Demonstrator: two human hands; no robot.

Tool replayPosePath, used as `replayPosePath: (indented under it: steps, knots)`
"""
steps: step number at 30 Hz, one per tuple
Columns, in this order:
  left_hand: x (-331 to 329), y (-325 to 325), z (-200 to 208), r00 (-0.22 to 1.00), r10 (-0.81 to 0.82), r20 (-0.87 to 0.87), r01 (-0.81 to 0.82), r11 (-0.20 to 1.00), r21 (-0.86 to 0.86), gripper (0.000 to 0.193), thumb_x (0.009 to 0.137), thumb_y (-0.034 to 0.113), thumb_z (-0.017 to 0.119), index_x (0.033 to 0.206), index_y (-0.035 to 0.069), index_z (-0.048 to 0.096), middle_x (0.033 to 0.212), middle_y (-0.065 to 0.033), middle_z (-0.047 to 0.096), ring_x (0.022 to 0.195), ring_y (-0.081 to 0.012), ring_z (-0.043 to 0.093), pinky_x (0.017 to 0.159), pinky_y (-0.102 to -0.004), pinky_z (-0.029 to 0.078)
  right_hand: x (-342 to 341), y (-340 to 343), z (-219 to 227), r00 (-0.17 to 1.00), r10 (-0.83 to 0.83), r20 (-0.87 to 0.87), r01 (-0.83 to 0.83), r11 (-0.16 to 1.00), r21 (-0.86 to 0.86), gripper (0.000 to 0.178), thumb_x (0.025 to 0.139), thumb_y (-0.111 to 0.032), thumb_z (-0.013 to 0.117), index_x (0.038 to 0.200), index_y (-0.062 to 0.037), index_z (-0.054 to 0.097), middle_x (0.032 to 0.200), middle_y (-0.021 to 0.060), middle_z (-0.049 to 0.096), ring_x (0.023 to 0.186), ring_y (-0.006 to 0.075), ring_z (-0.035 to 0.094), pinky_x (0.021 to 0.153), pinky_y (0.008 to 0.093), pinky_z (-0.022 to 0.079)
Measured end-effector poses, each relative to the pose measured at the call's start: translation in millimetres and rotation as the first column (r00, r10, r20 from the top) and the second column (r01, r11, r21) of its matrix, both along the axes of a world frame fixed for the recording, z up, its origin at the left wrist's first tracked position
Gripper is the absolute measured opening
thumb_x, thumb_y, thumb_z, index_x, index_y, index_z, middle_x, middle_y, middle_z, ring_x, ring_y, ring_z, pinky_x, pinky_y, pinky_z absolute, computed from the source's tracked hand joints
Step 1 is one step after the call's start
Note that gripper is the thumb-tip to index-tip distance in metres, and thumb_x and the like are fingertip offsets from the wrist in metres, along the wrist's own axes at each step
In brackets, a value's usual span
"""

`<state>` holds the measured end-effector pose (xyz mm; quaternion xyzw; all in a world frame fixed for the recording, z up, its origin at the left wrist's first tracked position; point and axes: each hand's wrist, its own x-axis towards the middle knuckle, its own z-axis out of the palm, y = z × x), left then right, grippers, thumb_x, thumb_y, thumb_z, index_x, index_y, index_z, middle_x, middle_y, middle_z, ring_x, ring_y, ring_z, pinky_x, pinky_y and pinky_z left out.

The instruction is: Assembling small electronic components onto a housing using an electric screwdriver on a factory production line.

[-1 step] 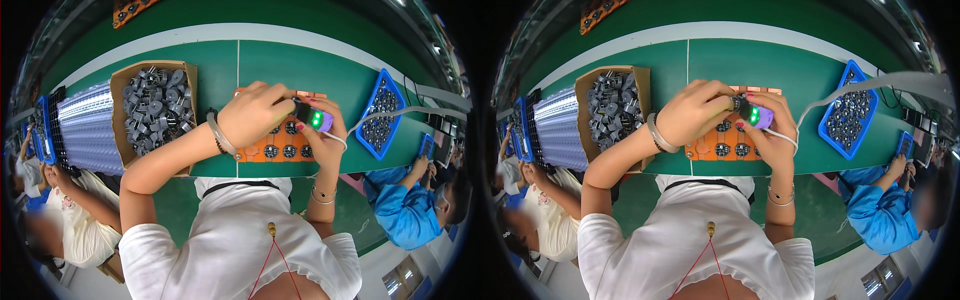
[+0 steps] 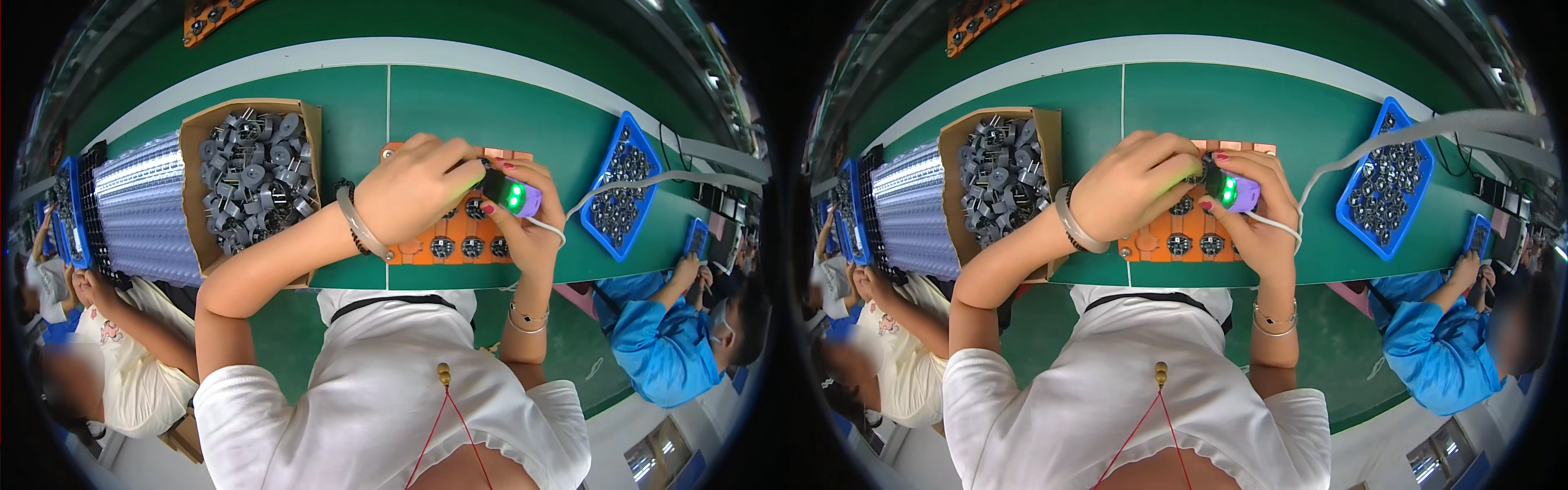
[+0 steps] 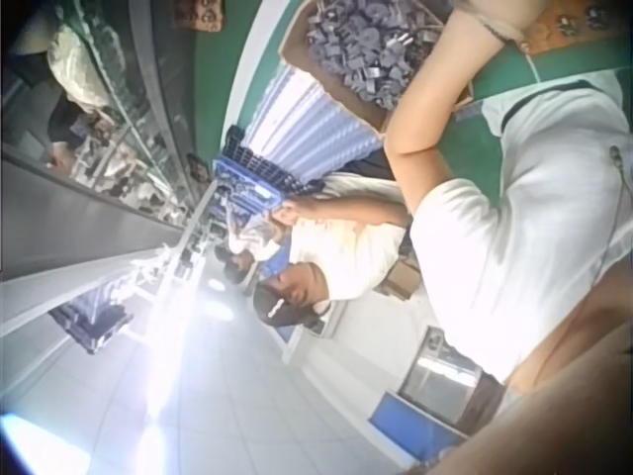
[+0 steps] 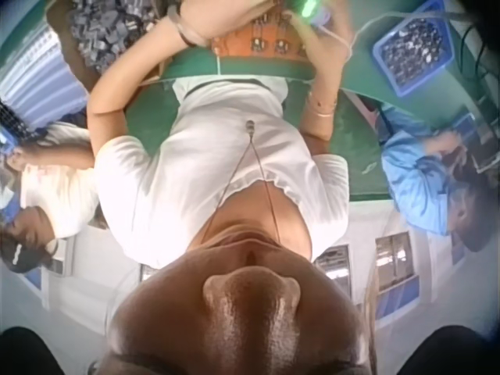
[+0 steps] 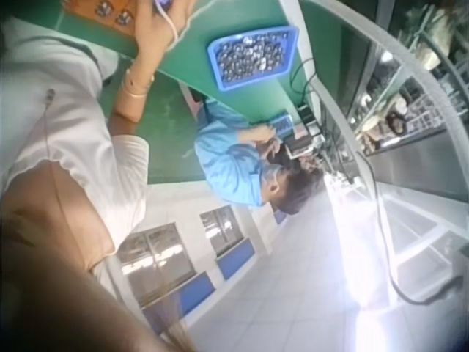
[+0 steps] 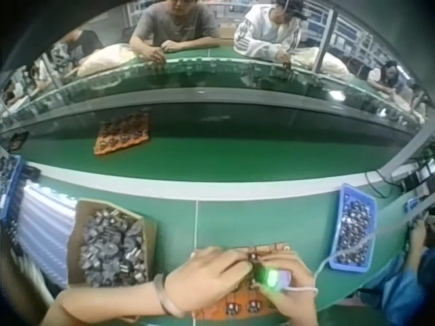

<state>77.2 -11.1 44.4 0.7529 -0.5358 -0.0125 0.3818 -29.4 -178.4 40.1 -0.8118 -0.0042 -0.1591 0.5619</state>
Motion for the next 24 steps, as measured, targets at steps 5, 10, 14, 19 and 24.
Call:
replayPosePath:
  steps: [5,10,14,19,24]
  knots:
    - [-2,0,13,0.993,0.028,-0.114,-0.029,1.0,-0.011,0.038,0.072,0.007,0.069,0.107,0.008,0.054,0.094,-0.0078,0.062,0.08,-0.0264,0.059,0.073,-0.0368,0.046,-3,4,4,0.997,-0.042,-0.058,0.05,0.989,0.142,0.044,0.069,0.001,0.075,0.109,-0.0001,0.056,0.11,0.0138,0.06,0.106,0.0244,0.055,0.093,0.0343,0.044]
    - [4,2,1,0.993,0.07,-0.097,-0.057,0.989,0.135,0.037,0.072,0.011,0.068,0.105,0.01,0.051,0.087,-0.0046,0.06,0.078,-0.0251,0.059,0.076,-0.0358,0.044,-13,9,3,0.97,-0.223,-0.097,0.242,0.846,0.476,0.045,0.074,0.006,0.071,0.114,0.0029,0.051,0.114,0.0172,0.057,0.104,0.0237,0.058,0.089,0.0351,0.052]
    - [3,-5,-12,0.984,0.117,0.135,-0.139,0.976,0.167,0.031,0.073,0.012,0.065,0.101,0.01,0.053,0.083,-0.0045,0.06,0.083,-0.023,0.058,0.078,-0.0344,0.041,-19,-6,3,0.965,-0.26,-0.027,0.248,0.879,0.408,0.045,0.077,0.007,0.068,0.116,0.0028,0.048,0.114,0.0185,0.057,0.104,0.0258,0.059,0.089,0.0385,0.052]
    - [1,-28,-28,0.97,0.064,0.236,-0.087,0.992,0.089,0.019,0.07,0.011,0.063,0.088,0.007,0.058,0.081,-0.0043,0.058,0.084,-0.0218,0.057,0.078,-0.0341,0.04,-25,-17,-4,0.971,-0.215,-0.102,0.23,0.959,0.163,0.042,0.078,0.005,0.068,0.116,0.0021,0.051,0.115,0.0162,0.057,0.107,0.0234,0.056,0.093,0.0356,0.048]
    - [-2,-33,-33,0.959,0.019,0.284,-0.064,0.987,0.15,0.012,0.069,0.009,0.062,0.08,0.006,0.059,0.081,-0.0051,0.057,0.078,-0.022,0.058,0.078,-0.0344,0.041,-23,-17,-1,0.976,-0.193,-0.097,0.204,0.972,0.115,0.041,0.076,0.007,0.068,0.114,0.0014,0.053,0.116,0.0139,0.055,0.109,0.0234,0.055,0.094,0.0345,0.046]
